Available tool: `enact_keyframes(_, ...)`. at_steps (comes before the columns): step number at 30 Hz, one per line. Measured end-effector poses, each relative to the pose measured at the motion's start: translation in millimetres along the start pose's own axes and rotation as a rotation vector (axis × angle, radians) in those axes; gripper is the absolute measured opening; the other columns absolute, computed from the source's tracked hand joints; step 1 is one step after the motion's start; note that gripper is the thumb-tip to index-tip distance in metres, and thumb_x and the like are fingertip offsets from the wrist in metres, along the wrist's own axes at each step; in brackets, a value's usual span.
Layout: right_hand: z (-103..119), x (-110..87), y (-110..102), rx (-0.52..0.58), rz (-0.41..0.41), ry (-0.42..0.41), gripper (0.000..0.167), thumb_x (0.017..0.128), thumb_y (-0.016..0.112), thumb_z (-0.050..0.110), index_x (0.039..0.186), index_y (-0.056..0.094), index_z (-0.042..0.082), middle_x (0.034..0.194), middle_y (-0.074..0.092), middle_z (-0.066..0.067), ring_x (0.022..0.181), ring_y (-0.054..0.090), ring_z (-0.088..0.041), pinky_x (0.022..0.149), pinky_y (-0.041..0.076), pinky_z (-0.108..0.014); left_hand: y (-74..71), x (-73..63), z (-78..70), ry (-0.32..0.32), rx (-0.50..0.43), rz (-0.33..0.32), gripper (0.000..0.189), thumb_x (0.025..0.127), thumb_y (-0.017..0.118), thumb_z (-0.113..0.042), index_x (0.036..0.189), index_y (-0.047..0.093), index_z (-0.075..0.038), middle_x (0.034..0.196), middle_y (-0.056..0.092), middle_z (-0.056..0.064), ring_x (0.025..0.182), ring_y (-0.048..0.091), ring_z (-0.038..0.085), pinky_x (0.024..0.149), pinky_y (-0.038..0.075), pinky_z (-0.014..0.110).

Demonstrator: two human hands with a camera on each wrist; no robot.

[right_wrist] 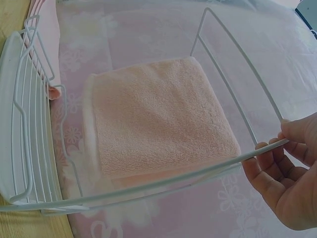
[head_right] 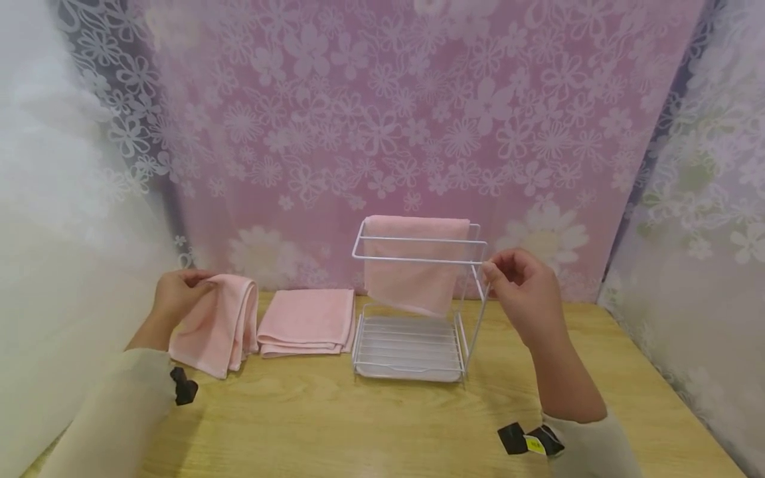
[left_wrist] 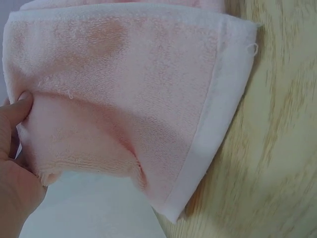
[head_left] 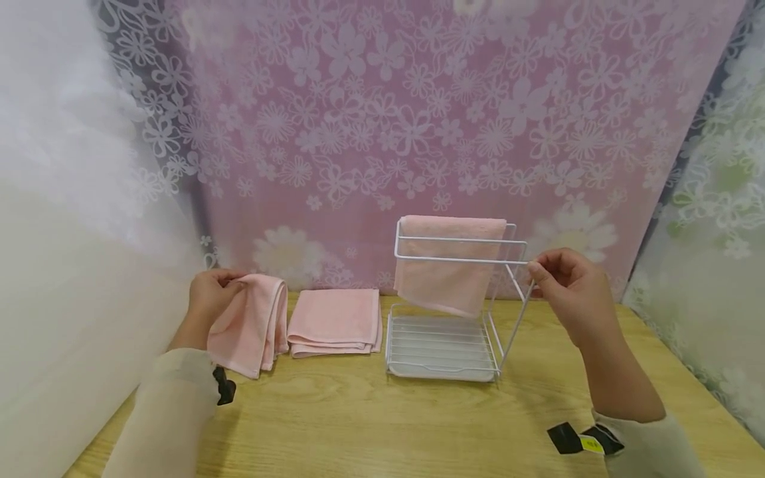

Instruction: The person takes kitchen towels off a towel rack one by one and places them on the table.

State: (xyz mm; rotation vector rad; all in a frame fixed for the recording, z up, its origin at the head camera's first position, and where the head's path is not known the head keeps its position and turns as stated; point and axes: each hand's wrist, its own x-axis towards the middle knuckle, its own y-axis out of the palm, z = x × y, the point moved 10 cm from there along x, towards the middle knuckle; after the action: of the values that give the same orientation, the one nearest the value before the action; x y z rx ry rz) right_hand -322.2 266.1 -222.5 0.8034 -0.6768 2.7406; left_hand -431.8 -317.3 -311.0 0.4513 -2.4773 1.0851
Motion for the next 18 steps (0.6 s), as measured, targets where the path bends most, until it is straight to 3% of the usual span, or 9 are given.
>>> enact_keyframes(9, 3, -1.0, -2, -0.025, -0.002, -0.011, 0.023, 0.099, 0.059, 0.020, 0.104, 0.059, -0.003, 0.085, 0.061, -0.002, 0.074, 0.061, -0.011, 0.064, 0.053, -0.017, 6.2, 4.2, 8.6, -0.032, -0.070, -0.092, 0.020, 0.088, 0.072, -0.007, 0.105, 0.074, 0.004, 0.103, 0.070, 0.023, 0.086, 0.064, 0.023, 0.065, 0.043, 0.010)
enact_keyframes(15, 3, 0.0, -1, -0.010, -0.001, -0.021, 0.023, 0.099, 0.059, 0.019, 0.104, 0.058, -0.004, 0.087, 0.060, -0.005, 0.073, 0.062, -0.009, 0.065, 0.054, -0.017, 14.8, 3.5, 15.5, -0.042, -0.060, -0.087, 0.017, 0.086, 0.073, -0.005, 0.102, 0.075, 0.003, 0.098, 0.071, 0.021, 0.077, 0.061, 0.009, 0.061, 0.042, 0.010)
enact_keyframes(18, 3, 0.3, 0, -0.010, 0.000, -0.029, 0.022, 0.099, 0.059, 0.018, 0.103, 0.059, -0.003, 0.086, 0.060, -0.003, 0.074, 0.062, -0.009, 0.065, 0.054, -0.017, 14.1, 3.5, 16.1, -0.033, -0.038, -0.105, 0.016, 0.087, 0.071, -0.004, 0.101, 0.076, 0.003, 0.095, 0.072, 0.021, 0.073, 0.060, 0.007, 0.059, 0.042, 0.011)
